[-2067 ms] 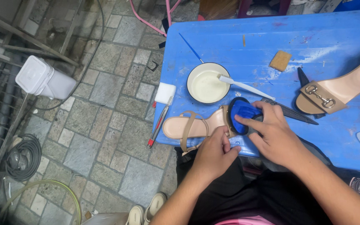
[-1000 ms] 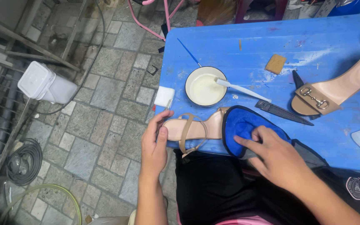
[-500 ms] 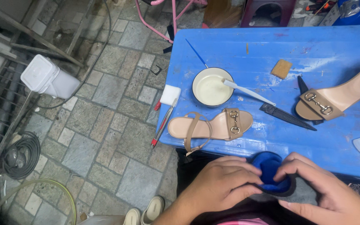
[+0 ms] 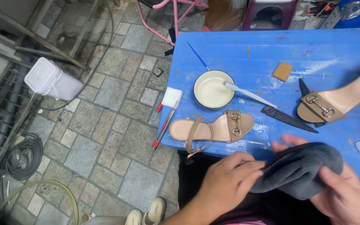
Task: The person cleans a beige high-heeled sandal using a toothbrush and a blue cloth. They apply a white liquid from a bowl to the shoe's upper and sole, scrubbing with the brush and wiping with the cloth. The person handles the shoe one at a time, rotating it to access different areas.
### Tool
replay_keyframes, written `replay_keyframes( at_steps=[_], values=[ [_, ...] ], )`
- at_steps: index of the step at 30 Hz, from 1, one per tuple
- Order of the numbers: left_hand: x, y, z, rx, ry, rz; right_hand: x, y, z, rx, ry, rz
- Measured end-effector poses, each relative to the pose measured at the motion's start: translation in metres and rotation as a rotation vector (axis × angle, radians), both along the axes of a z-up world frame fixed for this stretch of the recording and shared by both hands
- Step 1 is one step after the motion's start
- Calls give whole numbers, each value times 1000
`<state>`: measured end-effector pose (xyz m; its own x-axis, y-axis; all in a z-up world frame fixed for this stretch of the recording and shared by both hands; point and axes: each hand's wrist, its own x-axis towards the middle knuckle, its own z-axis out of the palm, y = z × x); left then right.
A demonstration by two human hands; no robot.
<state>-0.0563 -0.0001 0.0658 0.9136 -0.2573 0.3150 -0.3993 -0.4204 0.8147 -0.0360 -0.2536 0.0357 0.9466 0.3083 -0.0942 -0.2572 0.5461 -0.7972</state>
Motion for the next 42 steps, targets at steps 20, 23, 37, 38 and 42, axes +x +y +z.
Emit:
replay_keyframes(
  at_steps=[20,23,37,38,42],
  values=[
    [41,124,-38,-106,138,69,16,28,-4,-756,-286,-66],
    [31,105,-26,-29,-28,15,5,52,4,-806,-432,-85],
    [18,70,-37,-215,-187,-92,-20,94,19,-589,-415,-356],
    [18,69,-41,-257,-165,-97,-19,92,23,-614,-409,-374],
    [17,66,-60,-408,-116,-116,-17,89,35,-851,-446,-406]
  ],
)
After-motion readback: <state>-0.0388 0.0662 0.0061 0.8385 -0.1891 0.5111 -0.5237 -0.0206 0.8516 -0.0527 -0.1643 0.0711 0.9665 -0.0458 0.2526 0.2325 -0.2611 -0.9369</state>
